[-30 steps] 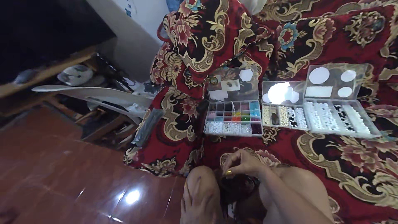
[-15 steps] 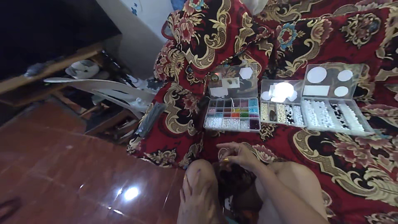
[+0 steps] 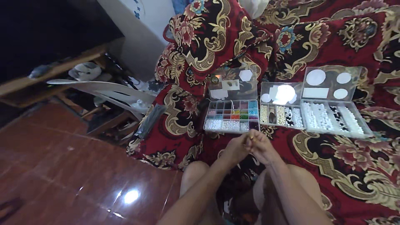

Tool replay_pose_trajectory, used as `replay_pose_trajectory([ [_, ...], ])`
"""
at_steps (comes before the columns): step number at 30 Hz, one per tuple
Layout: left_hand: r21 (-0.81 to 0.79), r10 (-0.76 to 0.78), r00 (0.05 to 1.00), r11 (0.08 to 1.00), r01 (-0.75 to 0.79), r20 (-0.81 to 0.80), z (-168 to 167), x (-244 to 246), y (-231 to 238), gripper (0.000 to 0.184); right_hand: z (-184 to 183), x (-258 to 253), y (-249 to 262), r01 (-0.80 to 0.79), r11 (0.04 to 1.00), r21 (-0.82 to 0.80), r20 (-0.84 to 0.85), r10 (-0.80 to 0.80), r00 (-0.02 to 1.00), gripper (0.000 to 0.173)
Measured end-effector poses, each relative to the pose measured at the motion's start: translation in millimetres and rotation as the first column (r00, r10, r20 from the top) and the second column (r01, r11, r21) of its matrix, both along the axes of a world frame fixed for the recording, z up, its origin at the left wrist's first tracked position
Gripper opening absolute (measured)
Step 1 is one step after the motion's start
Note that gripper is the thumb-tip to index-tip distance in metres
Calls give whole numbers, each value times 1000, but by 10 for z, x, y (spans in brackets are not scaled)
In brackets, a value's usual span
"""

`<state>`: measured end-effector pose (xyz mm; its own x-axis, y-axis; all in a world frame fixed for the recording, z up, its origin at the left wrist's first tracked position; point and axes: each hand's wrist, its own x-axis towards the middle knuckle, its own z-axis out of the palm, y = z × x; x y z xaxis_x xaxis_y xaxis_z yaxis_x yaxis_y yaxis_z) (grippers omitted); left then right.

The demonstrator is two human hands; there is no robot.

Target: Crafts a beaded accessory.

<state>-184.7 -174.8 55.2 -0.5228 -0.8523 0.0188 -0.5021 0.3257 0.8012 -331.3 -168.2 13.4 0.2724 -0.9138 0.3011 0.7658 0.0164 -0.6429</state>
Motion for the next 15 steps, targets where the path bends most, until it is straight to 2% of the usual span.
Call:
replay_pose_trajectory([
  [2,-86,-89,987,991,101,137,26,-66,-213,29,-10,-200,-59,107,994,27,112,-109,988,6],
  [5,-208,-52,947,970,123,316,141,-16,-581,29,-14,-452,-124,247,963,111,275,-268,923,11],
  [8,-229,104,940,973,-28,326,321,97,-987,30,-42,-575,-177,270,954,133,392,-301,870,12],
  [12,-334,246,951,926,-174,186,484,234,-1396,23,-68,-589,-227,235,963,133,493,-270,827,13],
  [15,-304,303,944,919,-253,131,616,281,-1529,22,-81,-623,-238,261,951,166,501,-309,808,12],
])
